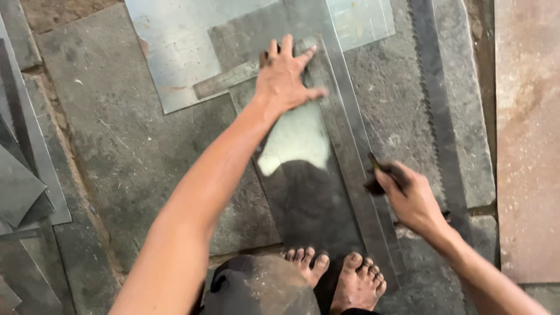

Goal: The person uses an L-square and a white marking tool to draw lines on metal sheets while standing on a fabrication floor.

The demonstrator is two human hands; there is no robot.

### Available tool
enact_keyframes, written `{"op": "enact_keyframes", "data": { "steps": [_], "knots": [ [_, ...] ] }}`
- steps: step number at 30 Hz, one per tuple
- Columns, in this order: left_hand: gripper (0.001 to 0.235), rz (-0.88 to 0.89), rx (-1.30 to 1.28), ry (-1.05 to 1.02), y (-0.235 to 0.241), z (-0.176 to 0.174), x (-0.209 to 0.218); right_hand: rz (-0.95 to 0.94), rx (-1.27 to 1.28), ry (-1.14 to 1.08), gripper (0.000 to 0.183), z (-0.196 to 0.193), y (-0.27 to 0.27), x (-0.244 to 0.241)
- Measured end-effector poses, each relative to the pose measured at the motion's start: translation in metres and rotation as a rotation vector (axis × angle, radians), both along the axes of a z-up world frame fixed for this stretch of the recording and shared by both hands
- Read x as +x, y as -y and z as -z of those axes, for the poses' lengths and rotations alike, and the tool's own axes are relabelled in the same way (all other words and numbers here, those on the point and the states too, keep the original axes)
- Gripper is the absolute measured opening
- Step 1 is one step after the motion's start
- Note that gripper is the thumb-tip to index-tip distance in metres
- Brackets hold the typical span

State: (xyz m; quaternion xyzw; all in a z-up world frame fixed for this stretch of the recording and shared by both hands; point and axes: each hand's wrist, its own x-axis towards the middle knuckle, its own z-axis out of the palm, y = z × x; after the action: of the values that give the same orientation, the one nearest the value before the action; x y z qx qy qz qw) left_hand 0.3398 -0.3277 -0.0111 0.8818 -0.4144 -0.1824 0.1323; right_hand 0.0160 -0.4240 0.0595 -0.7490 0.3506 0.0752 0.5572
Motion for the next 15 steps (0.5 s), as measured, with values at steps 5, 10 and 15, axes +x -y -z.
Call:
{"op": "enact_keyframes", "data": {
  "steps": [5,10,15],
  "knots": [
    [0.131,-0.086,0.179,-0.058,0.026,-0.031,-0.008,-0.249,-0.431,-0.089,0.033,0.011,0.023,0.098],
    [0.073,-0.058,0.276,-0.045,0.042,-0.024,-0.005,-0.459,-0.759,-0.013,0.059,0.061,0.054,0.197],
    [0.099,-0.058,0.201,-0.038,0.037,-0.015,-0.005,-0.535,-0.871,0.135,0.066,0.090,0.064,0.229]
  ]
}}
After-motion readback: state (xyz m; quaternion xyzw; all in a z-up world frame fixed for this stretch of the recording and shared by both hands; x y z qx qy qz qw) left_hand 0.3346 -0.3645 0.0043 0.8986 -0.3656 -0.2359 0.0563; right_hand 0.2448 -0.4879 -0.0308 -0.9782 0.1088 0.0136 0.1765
